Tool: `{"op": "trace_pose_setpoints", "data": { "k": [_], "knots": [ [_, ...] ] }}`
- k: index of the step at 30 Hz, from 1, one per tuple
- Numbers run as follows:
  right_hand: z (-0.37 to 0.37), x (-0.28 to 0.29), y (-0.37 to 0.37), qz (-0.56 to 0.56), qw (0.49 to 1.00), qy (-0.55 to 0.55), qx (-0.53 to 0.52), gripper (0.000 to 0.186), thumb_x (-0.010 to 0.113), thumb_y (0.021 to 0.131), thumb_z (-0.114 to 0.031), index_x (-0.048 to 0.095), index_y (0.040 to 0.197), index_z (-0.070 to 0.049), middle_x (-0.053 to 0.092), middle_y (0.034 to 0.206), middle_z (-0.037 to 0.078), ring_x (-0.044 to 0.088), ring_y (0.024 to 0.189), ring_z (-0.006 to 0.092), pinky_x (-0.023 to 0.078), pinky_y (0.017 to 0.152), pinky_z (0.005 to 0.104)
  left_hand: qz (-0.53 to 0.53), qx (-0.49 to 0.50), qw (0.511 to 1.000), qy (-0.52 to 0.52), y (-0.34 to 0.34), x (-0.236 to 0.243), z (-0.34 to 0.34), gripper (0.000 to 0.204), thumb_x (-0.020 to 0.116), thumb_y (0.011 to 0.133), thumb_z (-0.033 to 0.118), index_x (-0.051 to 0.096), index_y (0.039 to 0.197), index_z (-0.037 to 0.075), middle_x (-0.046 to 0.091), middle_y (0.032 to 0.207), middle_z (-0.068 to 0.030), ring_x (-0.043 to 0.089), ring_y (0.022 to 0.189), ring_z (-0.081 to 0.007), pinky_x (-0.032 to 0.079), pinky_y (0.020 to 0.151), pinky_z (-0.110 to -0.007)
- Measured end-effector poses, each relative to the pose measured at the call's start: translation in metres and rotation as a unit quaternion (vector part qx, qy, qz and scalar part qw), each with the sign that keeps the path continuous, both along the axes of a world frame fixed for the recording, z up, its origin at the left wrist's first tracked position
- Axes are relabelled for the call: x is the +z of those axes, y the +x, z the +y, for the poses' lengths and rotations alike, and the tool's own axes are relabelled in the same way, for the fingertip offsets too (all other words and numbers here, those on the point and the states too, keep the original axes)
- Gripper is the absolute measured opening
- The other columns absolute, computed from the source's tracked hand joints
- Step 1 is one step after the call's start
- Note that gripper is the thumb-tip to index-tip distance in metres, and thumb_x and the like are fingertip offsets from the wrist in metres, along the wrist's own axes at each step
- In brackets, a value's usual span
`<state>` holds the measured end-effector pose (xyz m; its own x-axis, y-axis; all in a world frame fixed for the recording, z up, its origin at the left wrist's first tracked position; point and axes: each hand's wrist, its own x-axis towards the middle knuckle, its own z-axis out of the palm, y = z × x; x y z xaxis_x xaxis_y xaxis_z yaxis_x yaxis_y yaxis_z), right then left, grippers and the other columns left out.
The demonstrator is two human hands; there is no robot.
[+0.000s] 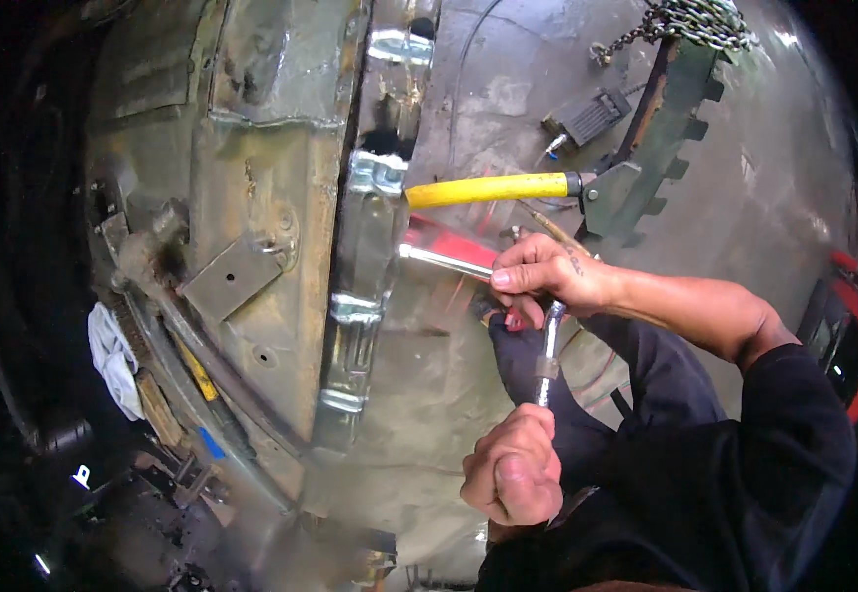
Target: The person uses a wrench, a hammer, and a metal block to straighten and tighten components on a damaged car chassis.
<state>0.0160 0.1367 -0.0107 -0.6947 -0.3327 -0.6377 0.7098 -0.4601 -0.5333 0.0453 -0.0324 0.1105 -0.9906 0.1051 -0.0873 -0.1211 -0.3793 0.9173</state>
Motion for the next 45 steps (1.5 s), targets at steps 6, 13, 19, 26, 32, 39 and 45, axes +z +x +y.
{"op": "trace_pose_setpoints", "data": {
  "k": [6, 13, 19, 26, 32, 39, 45],
  "knots": [
    [-0.001, 0.003, 0.003, 0.003, 0.999, -0.035, -0.033, 0.039, 0.062, 0.096, -0.04, 0.065, 0.086, -0.003, 0.059, 0.055, 0.008, 0.047, 0.036, 0.0119, 0.039, 0.035, 0.028, -0.058, -0.054, 0.996, -0.045, -0.007, 0.013, 0.006, 0.031, 0.044, 0.092, 0.005, 0.04, 0.061, 0.002, 0.042, 0.053, -0.0088, 0.038, 0.046, -0.0178, 0.036, 0.048, -0.036],
    [0.004, 0.015, -0.014, 0.085, 0.992, 0.088, 0.022, 0.039, 0.06, 0.098, -0.037, 0.067, 0.092, 0.001, 0.056, 0.054, 0.005, 0.053, 0.048, 0.0118, 0.039, 0.047, 0.0266, -0.069, -0.021, 0.997, -0.007, 0.001, 0.001, 0.005, 0.037, 0.042, 0.102, 0.018, 0.045, 0.067, 0.006, 0.044, 0.058, -0.0067, 0.045, 0.054, -0.0191, 0.043, 0.063, -0.04],
    [0.028, -0.034, 0.027, 0.138, 0.978, 0.155, 0.035, 0.037, 0.062, 0.097, -0.035, 0.067, 0.087, 0.0, 0.061, 0.06, 0.004, 0.056, 0.054, 0.012, 0.04, 0.053, 0.0272, -0.174, 0.013, 0.969, -0.177, 0.04, -0.048, -0.039, 0.024, 0.049, 0.104, 0.017, 0.063, 0.107, -0.002, 0.064, 0.1, -0.0132, 0.062, 0.096, -0.0223, 0.051, 0.087, -0.038],
    [-0.024, 0.072, 0.094, 0.123, 0.957, 0.259, 0.04, 0.041, 0.059, 0.096, -0.036, 0.066, 0.086, 0.003, 0.064, 0.071, 0.011, 0.066, 0.066, 0.0192, 0.051, 0.063, 0.0339, -0.078, -0.272, 0.885, -0.37, 0.091, -0.012, -0.082, 0.034, 0.059, 0.1, 0.019, 0.058, 0.128, -0.001, 0.068, 0.11, -0.0173, 0.066, 0.099, -0.0303, 0.052, 0.087, -0.04],
    [-0.116, 0.159, 0.062, 0.205, 0.926, 0.318, 0.015, 0.043, 0.059, 0.098, -0.036, 0.066, 0.095, 0.006, 0.065, 0.075, 0.013, 0.062, 0.063, 0.0186, 0.049, 0.061, 0.0384, 0.038, -0.249, 0.835, -0.489, 0.066, 0.054, -0.129, 0.029, 0.059, 0.095, 0.015, 0.061, 0.119, -0.002, 0.065, 0.1, -0.0287, 0.062, 0.091, -0.0479, 0.049, 0.078, -0.052],
    [-0.199, 0.202, -0.036, 0.414, 0.828, 0.377, 0.027, 0.057, 0.052, 0.102, -0.042, 0.052, 0.137, 0.003, 0.061, 0.127, 0.027, 0.06, 0.115, 0.0398, 0.047, 0.098, 0.0456, 0.097, -0.099, 0.83, -0.541, -0.046, 0.073, -0.248, 0.036, 0.06, 0.095, 0.012, 0.062, 0.126, -0.005, 0.069, 0.109, -0.0257, 0.068, 0.095, -0.0367, 0.05, 0.086, -0.044],
    [-0.142, 0.129, 0.067, 0.28, 0.847, 0.445, 0.075, 0.05, 0.057, 0.099, -0.035, 0.055, 0.134, 0.0, 0.064, 0.124, 0.025, 0.062, 0.115, 0.0386, 0.049, 0.097, 0.0462, 0.117, -0.061, 0.792, -0.596, -0.159, 0.066, -0.32, 0.037, 0.059, 0.098, 0.015, 0.061, 0.125, -0.009, 0.067, 0.121, -0.0248, 0.064, 0.111, -0.0349, 0.047, 0.098, -0.04]
  ]
}}
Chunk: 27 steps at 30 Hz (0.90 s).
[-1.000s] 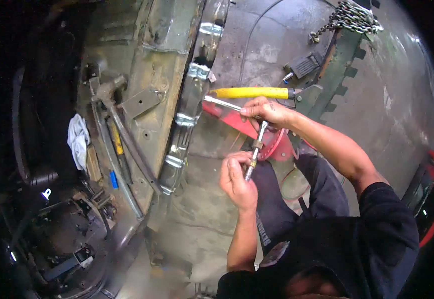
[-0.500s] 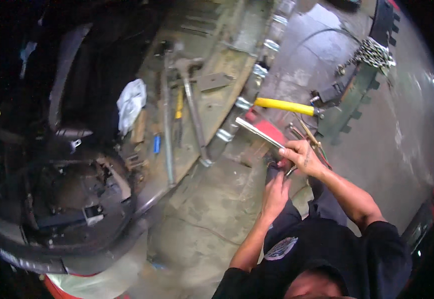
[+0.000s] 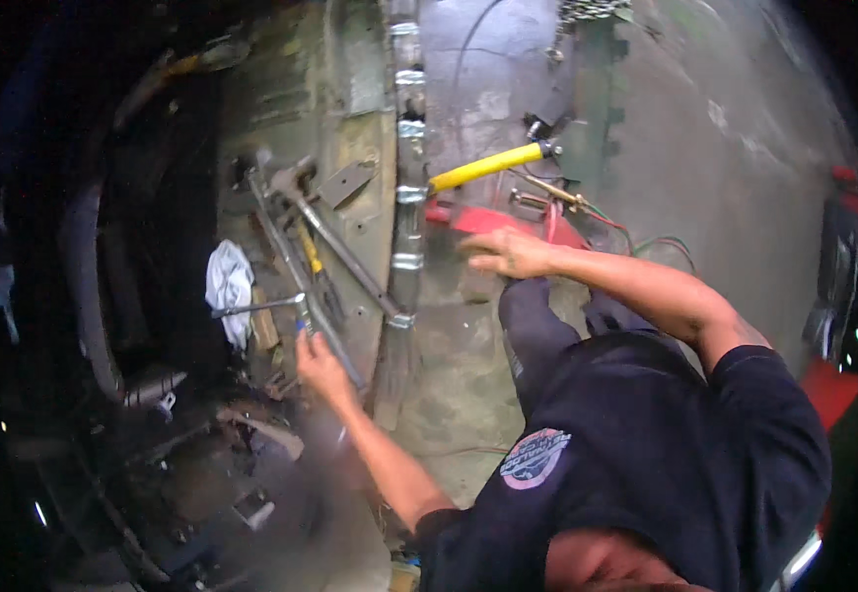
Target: The person uses a wrench, a hammer, and a metal block to straighten and tighten components on a damaged car chassis.
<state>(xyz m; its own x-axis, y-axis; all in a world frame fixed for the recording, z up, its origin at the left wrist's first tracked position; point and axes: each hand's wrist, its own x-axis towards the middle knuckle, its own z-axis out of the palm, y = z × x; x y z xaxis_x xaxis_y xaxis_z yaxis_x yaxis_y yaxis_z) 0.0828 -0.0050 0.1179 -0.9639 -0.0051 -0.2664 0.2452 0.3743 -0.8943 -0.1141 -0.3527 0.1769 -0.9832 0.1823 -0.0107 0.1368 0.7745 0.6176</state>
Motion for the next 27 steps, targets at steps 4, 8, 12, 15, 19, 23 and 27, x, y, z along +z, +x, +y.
{"op": "trace_pose_setpoints", "data": {
  "k": [4, 8, 12, 15, 19, 23, 27],
  "knots": [
    [0.049, -0.045, 0.149, -0.213, 0.975, 0.02, -0.056, 0.043, 0.064, 0.09, -0.027, 0.063, 0.126, -0.005, 0.068, 0.112, 0.024, 0.064, 0.108, 0.0407, 0.05, 0.092, 0.0503, 0.01, -0.076, 0.993, -0.09, -0.054, -0.031, -0.033, 0.036, 0.06, 0.098, 0.017, 0.062, 0.123, -0.009, 0.068, 0.118, -0.0259, 0.065, 0.108, -0.0377, 0.049, 0.096, -0.041],
    [0.054, -0.05, 0.285, -0.292, 0.93, 0.178, -0.132, 0.037, 0.065, 0.09, -0.026, 0.066, 0.118, -0.004, 0.07, 0.105, 0.022, 0.067, 0.1, 0.0401, 0.053, 0.087, 0.0483, 0.062, -0.111, 0.983, -0.135, -0.07, -0.059, -0.079, 0.038, 0.062, 0.096, 0.02, 0.064, 0.122, -0.008, 0.068, 0.114, -0.0284, 0.065, 0.1, -0.0417, 0.05, 0.092, -0.044],
    [0.048, -0.086, 0.39, -0.31, 0.902, 0.143, -0.266, 0.032, 0.066, 0.09, -0.027, 0.07, 0.111, -0.003, 0.07, 0.102, 0.024, 0.067, 0.098, 0.0402, 0.052, 0.086, 0.0473, 0.1, -0.063, 0.968, -0.223, -0.052, -0.052, -0.061, 0.033, 0.057, 0.095, 0.016, 0.066, 0.119, -0.005, 0.066, 0.111, -0.0272, 0.061, 0.104, -0.0436, 0.046, 0.095, -0.049],
    [0.036, -0.095, 0.409, -0.341, 0.875, 0.068, -0.337, 0.031, 0.065, 0.09, -0.026, 0.071, 0.107, -0.001, 0.069, 0.1, 0.027, 0.067, 0.099, 0.0396, 0.051, 0.086, 0.0475, 0.207, -0.065, 0.962, -0.166, -0.039, -0.026, -0.047, 0.035, 0.056, 0.094, 0.016, 0.062, 0.12, -0.006, 0.063, 0.117, -0.0262, 0.058, 0.109, -0.0426, 0.044, 0.098, -0.049],
    [0.013, -0.133, 0.446, -0.289, 0.888, 0.069, -0.35, 0.033, 0.064, 0.091, -0.025, 0.07, 0.11, 0.001, 0.069, 0.1, 0.026, 0.067, 0.099, 0.0403, 0.052, 0.087, 0.046, 0.159, -0.123, 0.976, -0.085, 0.078, -0.011, 0.066, 0.035, 0.057, 0.092, 0.014, 0.062, 0.12, -0.007, 0.063, 0.116, -0.0246, 0.059, 0.109, -0.0381, 0.043, 0.1, -0.046],
    [0.014, -0.149, 0.462, -0.203, 0.902, 0.023, -0.381, 0.034, 0.062, 0.092, -0.024, 0.068, 0.112, 0.004, 0.069, 0.106, 0.026, 0.066, 0.103, 0.0405, 0.051, 0.091, 0.0443, -0.06, -0.23, 0.967, -0.091, 0.233, -0.03, 0.116, 0.028, 0.059, 0.09, 0.011, 0.066, 0.113, -0.005, 0.068, 0.108, -0.0192, 0.064, 0.102, -0.0326, 0.049, 0.092, -0.042],
    [0.033, -0.153, 0.511, -0.205, 0.885, -0.02, -0.419, 0.034, 0.062, 0.093, -0.024, 0.068, 0.113, 0.003, 0.068, 0.112, 0.025, 0.066, 0.108, 0.0384, 0.05, 0.094, 0.0428, -0.395, -0.333, 0.838, -0.175, 0.404, -0.056, 0.114, 0.033, 0.062, 0.096, 0.021, 0.065, 0.121, 0.0, 0.069, 0.112, -0.017, 0.066, 0.097, -0.0258, 0.051, 0.088, -0.038]
  ]
}}
